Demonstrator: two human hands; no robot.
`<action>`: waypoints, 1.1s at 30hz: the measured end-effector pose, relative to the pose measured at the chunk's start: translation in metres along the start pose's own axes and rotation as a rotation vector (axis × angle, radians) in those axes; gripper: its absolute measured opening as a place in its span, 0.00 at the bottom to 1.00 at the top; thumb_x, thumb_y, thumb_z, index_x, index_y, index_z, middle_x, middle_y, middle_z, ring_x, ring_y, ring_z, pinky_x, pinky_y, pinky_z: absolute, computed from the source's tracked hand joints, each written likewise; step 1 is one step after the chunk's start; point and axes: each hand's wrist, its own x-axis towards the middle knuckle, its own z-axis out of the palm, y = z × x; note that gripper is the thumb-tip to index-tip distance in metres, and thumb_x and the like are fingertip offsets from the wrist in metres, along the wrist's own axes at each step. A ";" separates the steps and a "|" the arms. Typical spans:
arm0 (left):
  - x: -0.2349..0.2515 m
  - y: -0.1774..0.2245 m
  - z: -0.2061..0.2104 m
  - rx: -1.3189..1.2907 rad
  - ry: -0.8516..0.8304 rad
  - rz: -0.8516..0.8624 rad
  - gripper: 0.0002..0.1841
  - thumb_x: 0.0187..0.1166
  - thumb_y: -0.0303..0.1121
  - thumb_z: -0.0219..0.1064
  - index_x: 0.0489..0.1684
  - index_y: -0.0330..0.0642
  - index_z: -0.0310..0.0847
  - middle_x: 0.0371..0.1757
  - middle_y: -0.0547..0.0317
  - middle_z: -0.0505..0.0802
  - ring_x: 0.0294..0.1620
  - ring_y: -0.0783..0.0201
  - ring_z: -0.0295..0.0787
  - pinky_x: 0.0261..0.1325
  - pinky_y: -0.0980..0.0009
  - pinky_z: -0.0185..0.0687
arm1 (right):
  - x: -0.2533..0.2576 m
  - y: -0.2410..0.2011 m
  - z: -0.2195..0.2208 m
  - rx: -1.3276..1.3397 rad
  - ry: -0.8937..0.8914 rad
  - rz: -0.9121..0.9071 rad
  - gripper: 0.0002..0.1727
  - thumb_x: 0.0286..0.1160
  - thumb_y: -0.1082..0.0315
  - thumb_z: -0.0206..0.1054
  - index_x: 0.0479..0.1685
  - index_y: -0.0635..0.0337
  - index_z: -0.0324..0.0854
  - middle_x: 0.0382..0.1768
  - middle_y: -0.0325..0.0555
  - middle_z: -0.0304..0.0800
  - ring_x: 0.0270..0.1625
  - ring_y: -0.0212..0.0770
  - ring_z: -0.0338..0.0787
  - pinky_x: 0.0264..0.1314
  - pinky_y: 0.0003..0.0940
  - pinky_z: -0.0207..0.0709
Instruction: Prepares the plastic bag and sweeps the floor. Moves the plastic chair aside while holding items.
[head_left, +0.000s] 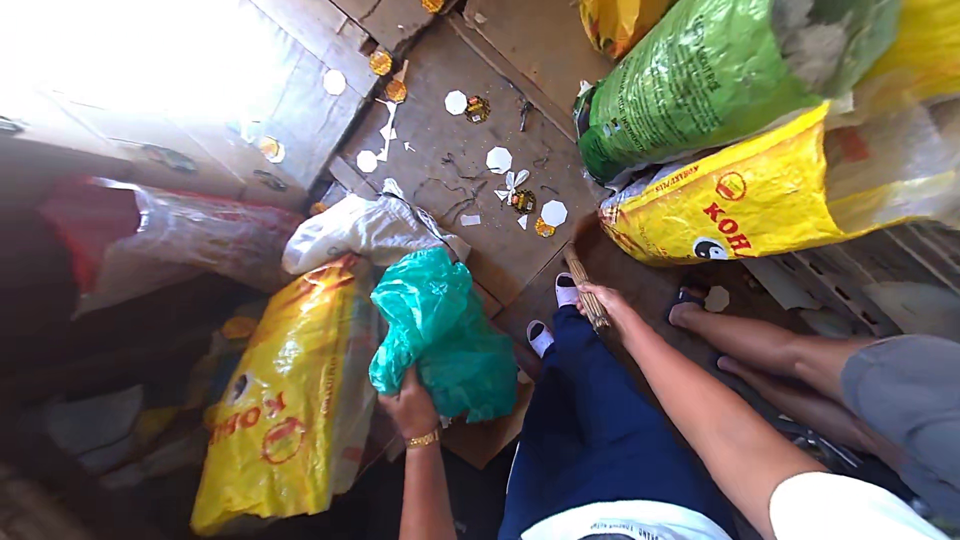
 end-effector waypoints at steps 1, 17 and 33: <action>0.002 0.001 0.006 0.010 0.003 -0.009 0.15 0.75 0.18 0.61 0.58 0.22 0.72 0.43 0.63 0.89 0.44 0.85 0.87 0.53 0.83 0.85 | 0.012 -0.012 0.009 0.044 -0.057 -0.002 0.12 0.90 0.65 0.58 0.57 0.66 0.75 0.26 0.47 0.86 0.20 0.36 0.84 0.21 0.28 0.80; 0.035 0.067 0.099 -0.070 0.049 -0.024 0.11 0.74 0.15 0.60 0.53 0.24 0.74 0.38 0.67 0.89 0.41 0.85 0.87 0.50 0.82 0.86 | 0.003 -0.080 0.018 -0.181 -0.076 0.038 0.17 0.88 0.65 0.61 0.68 0.67 0.75 0.30 0.48 0.87 0.21 0.36 0.84 0.23 0.30 0.80; 0.147 0.076 0.166 -0.087 -0.015 -0.019 0.15 0.76 0.17 0.61 0.60 0.20 0.71 0.45 0.59 0.89 0.46 0.83 0.87 0.54 0.82 0.84 | 0.047 -0.190 0.067 -0.394 -0.031 -0.192 0.22 0.84 0.68 0.66 0.73 0.68 0.74 0.36 0.50 0.88 0.24 0.37 0.86 0.28 0.32 0.84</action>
